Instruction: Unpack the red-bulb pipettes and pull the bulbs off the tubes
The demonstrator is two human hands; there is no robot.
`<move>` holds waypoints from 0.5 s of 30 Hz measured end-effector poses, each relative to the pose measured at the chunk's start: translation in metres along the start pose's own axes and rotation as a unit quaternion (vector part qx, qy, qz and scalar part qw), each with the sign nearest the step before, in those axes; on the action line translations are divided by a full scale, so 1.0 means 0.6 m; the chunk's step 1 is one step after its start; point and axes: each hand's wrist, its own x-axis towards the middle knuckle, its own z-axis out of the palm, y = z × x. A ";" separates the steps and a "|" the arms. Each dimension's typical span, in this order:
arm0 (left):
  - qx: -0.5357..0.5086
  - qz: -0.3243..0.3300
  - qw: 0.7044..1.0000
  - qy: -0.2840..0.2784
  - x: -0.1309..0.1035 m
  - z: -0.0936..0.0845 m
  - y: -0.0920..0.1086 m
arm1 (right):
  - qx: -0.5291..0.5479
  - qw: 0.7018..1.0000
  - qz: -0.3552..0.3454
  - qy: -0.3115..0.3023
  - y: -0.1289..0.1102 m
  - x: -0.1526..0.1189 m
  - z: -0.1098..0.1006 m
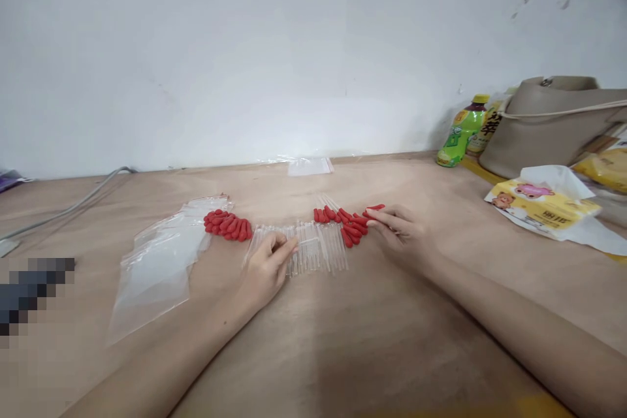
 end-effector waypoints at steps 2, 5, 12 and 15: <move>0.006 0.000 1.000 -0.014 0.007 0.002 0.003 | 0.001 0.998 0.058 0.010 0.014 0.012 0.003; 0.016 0.027 1.000 -0.006 0.019 0.003 0.004 | -0.034 0.989 0.138 0.031 0.043 0.035 0.003; 0.047 0.133 0.990 -0.029 0.057 0.025 0.021 | 0.049 0.945 0.323 0.023 0.103 0.071 0.017; 0.067 0.166 0.983 -0.049 0.068 0.038 0.038 | 0.049 0.942 0.332 -0.008 0.105 0.061 0.021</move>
